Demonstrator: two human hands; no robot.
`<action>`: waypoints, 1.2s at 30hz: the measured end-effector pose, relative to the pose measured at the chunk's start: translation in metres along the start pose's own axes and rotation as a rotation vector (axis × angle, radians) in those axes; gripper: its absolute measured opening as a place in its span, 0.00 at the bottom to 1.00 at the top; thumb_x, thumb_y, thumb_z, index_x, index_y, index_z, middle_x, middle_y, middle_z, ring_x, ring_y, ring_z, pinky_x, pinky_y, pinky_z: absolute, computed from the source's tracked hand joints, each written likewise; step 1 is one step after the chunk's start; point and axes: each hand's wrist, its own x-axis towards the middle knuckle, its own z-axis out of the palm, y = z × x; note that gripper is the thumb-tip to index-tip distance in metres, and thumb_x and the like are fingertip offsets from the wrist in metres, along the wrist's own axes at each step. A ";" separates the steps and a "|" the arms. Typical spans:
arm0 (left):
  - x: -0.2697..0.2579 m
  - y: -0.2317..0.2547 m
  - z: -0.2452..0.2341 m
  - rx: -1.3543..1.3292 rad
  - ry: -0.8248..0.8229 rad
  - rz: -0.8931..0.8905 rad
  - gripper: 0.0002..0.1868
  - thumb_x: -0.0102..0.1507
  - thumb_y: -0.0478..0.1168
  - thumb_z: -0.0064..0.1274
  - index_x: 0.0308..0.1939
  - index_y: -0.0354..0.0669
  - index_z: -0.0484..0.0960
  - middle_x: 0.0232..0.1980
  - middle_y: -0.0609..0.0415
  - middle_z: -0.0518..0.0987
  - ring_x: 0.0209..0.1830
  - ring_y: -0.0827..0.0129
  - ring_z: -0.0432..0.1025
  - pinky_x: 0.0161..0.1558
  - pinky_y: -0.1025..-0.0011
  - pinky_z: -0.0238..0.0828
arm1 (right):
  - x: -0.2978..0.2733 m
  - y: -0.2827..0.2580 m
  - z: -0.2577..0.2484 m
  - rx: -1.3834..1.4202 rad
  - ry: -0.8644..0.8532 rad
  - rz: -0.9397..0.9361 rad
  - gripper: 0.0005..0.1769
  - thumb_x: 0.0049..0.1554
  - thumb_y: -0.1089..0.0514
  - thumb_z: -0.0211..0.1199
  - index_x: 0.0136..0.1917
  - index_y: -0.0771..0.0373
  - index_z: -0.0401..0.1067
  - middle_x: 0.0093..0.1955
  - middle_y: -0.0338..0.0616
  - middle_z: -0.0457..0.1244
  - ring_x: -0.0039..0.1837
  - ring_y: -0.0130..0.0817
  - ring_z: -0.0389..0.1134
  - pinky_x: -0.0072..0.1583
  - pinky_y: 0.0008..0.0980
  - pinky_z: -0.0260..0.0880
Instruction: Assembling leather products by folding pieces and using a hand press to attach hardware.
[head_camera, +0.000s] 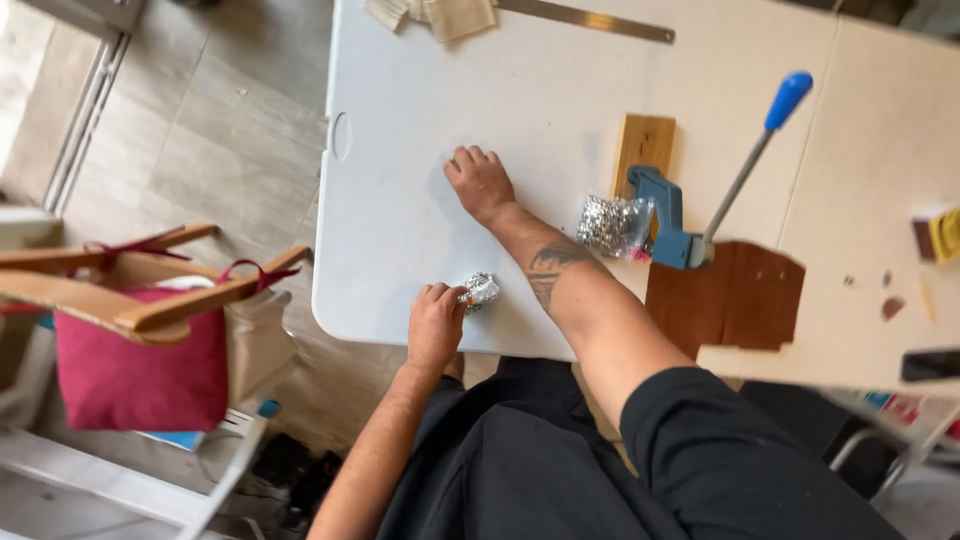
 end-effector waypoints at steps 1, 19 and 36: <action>0.000 0.001 0.000 -0.001 -0.006 0.026 0.13 0.57 0.36 0.66 0.45 0.48 0.85 0.35 0.58 0.76 0.37 0.63 0.72 0.41 0.67 0.73 | -0.007 0.000 0.005 -0.007 0.103 0.036 0.04 0.55 0.62 0.61 0.45 0.54 0.70 0.47 0.42 0.59 0.49 0.41 0.66 0.44 0.39 0.69; 0.013 0.036 -0.015 -0.256 -0.212 -0.373 0.12 0.71 0.38 0.48 0.57 0.39 0.78 0.51 0.36 0.82 0.53 0.38 0.74 0.54 0.47 0.68 | -0.266 0.047 -0.073 0.962 0.642 1.891 0.20 0.49 0.46 0.74 0.49 0.57 0.72 0.41 0.39 0.69 0.42 0.30 0.67 0.45 0.30 0.64; -0.031 0.010 0.048 -0.612 0.159 -0.704 0.12 0.77 0.35 0.43 0.58 0.25 0.67 0.60 0.27 0.74 0.57 0.41 0.74 0.44 0.53 0.81 | -0.285 0.065 -0.139 1.276 0.324 1.438 0.19 0.58 0.51 0.66 0.28 0.54 0.66 0.27 0.35 0.58 0.35 0.27 0.58 0.44 0.31 0.57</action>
